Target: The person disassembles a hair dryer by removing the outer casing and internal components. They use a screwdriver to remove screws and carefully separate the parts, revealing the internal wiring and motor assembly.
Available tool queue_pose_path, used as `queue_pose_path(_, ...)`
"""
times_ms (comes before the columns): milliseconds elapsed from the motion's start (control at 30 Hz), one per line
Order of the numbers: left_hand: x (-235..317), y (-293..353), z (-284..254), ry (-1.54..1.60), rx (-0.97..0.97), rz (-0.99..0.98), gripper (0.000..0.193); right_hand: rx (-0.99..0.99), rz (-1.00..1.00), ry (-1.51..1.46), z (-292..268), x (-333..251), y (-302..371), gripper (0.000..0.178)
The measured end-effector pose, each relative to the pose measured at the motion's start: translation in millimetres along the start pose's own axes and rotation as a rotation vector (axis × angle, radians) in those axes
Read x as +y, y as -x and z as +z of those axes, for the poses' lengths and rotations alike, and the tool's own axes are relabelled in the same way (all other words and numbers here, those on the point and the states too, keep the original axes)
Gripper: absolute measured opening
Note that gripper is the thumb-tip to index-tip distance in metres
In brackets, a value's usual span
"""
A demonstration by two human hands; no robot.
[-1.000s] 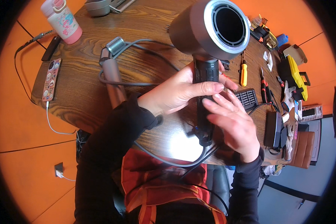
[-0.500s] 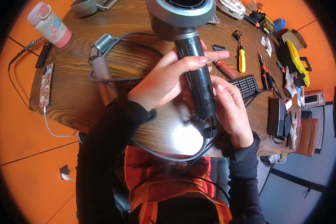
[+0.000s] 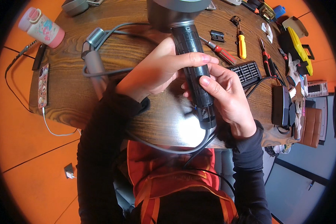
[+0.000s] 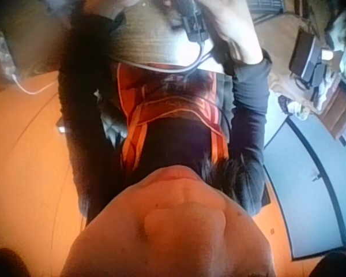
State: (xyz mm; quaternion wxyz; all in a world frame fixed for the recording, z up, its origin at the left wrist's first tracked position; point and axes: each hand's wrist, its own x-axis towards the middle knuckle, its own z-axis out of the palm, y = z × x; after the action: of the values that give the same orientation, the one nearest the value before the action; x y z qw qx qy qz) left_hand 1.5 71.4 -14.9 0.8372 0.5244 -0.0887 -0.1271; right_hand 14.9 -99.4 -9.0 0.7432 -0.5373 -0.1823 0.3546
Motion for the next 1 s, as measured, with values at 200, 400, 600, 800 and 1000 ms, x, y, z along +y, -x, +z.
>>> queue_pose_path(200,-4,0,3,0.019,0.027,0.033,0.042,-0.001,0.052,-0.012,-3,-1,4,0.029)
queue_pose_path(400,4,3,5,0.143,-0.175,0.178,0.061,-0.148,-0.007,-0.385,-3,4,6,0.053)
queue_pose_path(600,6,6,8,0.21,-0.204,0.203,0.069,-0.219,0.167,-0.695,0,4,19,0.078)
queue_pose_path(800,6,9,17,0.337,-0.276,0.2,0.074,-0.347,0.179,-0.737,1,7,23,0.078)
queue_pose_path(1000,5,12,16,0.296,-0.3,0.182,0.067,-0.376,0.204,-0.719,-1,6,24,0.075)
